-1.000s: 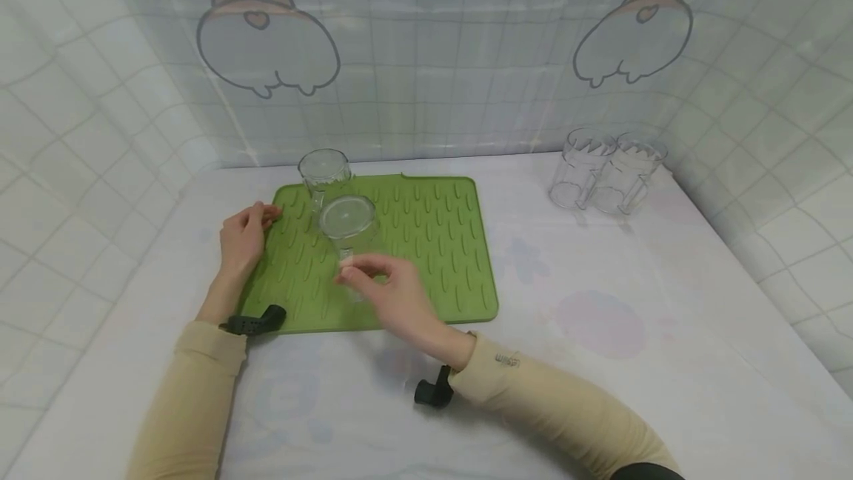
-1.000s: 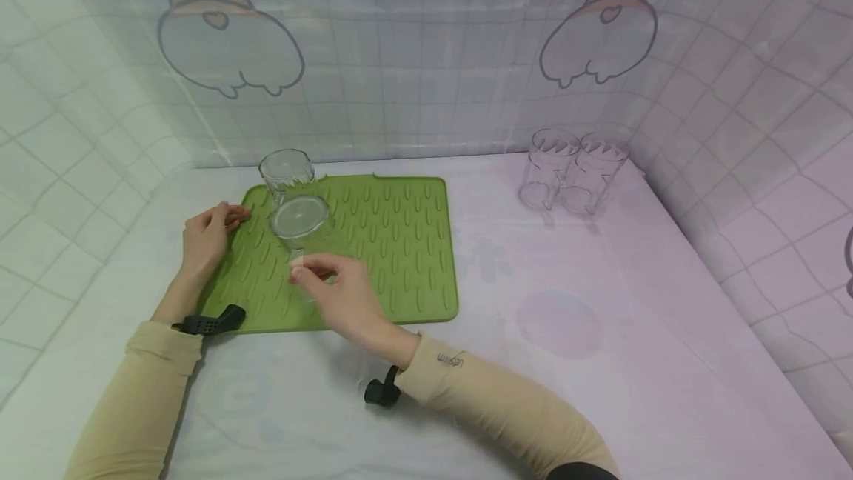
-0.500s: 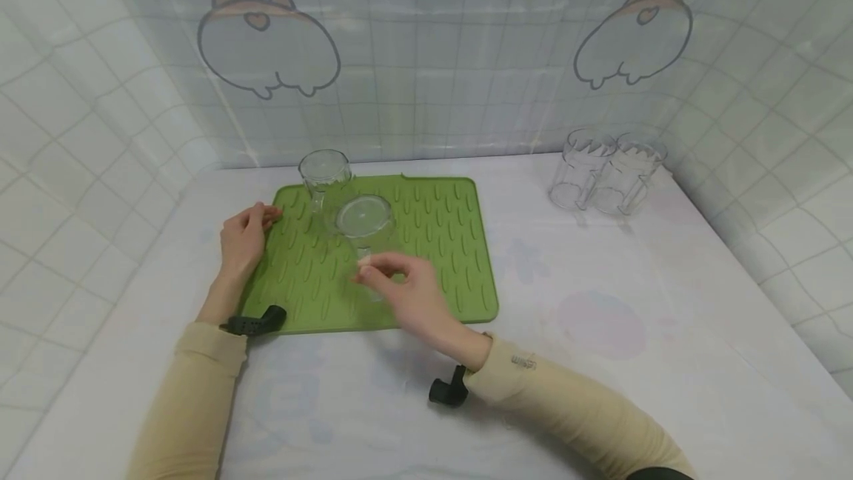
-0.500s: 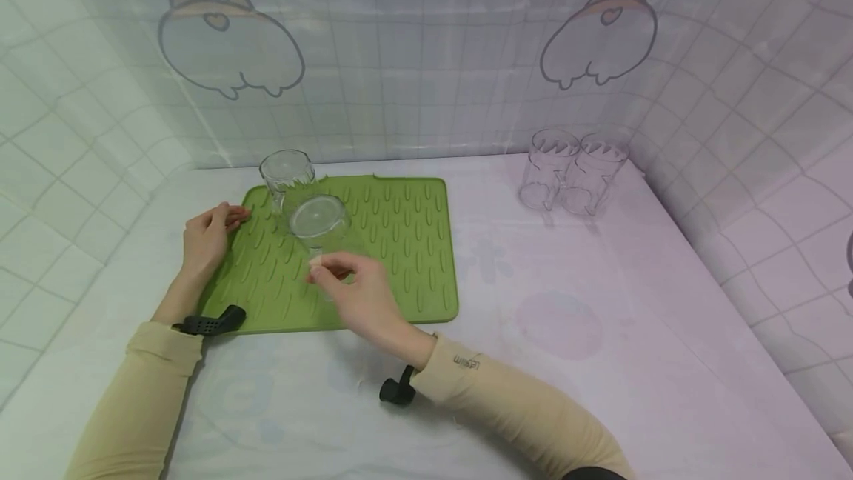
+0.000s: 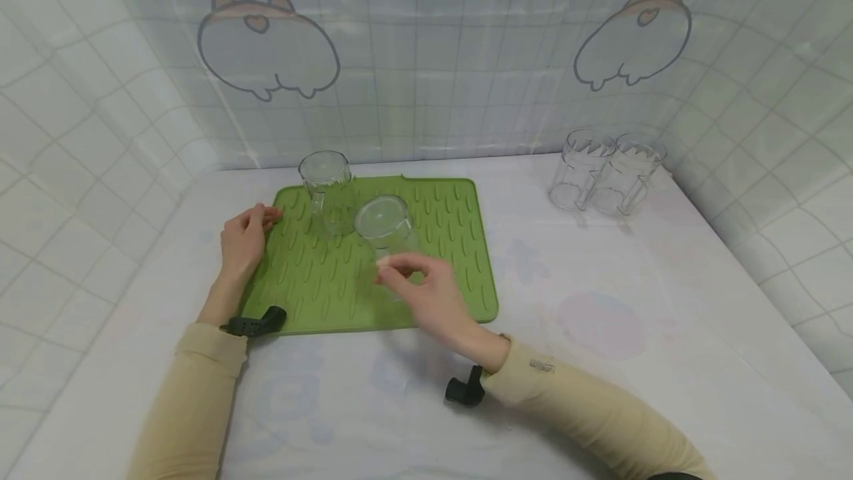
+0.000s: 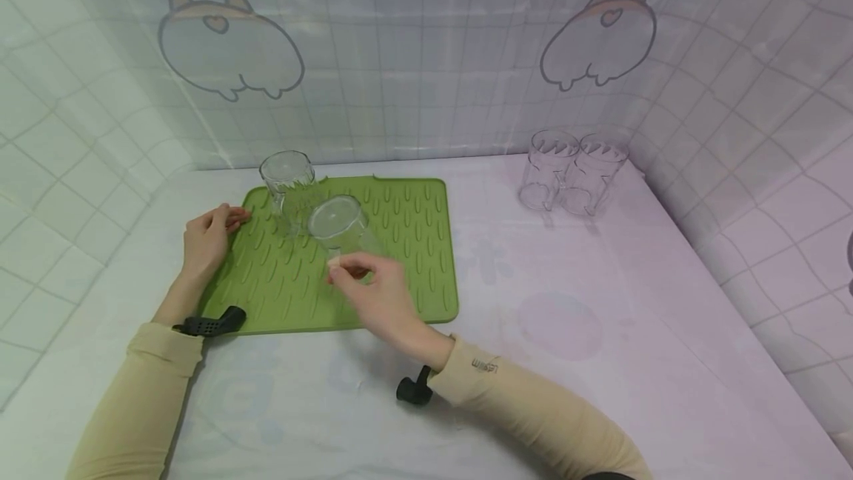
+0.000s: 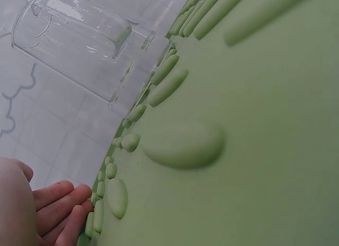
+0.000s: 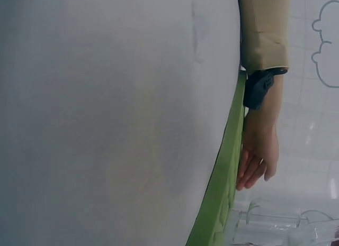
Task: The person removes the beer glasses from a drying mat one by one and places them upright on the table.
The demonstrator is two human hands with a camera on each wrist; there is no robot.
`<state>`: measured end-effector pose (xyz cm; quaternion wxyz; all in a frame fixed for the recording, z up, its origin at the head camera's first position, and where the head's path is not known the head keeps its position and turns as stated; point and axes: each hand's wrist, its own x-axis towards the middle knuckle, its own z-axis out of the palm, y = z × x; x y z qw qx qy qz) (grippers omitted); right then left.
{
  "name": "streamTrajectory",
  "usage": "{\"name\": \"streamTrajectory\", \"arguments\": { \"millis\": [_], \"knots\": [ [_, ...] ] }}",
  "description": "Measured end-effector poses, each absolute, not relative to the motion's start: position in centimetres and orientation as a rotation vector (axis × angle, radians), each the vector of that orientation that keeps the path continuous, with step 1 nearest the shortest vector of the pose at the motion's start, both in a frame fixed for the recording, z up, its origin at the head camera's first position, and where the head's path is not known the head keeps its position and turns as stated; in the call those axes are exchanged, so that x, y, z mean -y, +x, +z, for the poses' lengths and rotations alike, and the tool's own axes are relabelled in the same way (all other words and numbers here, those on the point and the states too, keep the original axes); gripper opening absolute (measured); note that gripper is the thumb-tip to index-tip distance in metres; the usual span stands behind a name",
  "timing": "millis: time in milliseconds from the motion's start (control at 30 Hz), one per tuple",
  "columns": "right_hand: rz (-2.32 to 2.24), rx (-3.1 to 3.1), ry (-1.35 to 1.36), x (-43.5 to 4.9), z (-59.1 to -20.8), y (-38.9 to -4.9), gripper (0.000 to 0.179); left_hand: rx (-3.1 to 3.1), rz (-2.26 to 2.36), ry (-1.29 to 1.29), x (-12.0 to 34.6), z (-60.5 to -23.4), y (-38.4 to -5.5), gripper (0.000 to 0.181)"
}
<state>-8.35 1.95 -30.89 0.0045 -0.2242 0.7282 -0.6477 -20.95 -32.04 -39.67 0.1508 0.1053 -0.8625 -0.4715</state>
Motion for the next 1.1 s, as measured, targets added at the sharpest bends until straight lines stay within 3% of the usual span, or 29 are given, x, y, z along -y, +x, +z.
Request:
{"name": "streamTrajectory", "arguments": {
  "millis": [1100],
  "knots": [
    [-2.065, -2.507, -0.809, -4.4, -31.0, -8.6, 0.009, 2.504, -1.360, 0.298, 31.9, -39.3, -20.7, 0.064]
  ]
}}
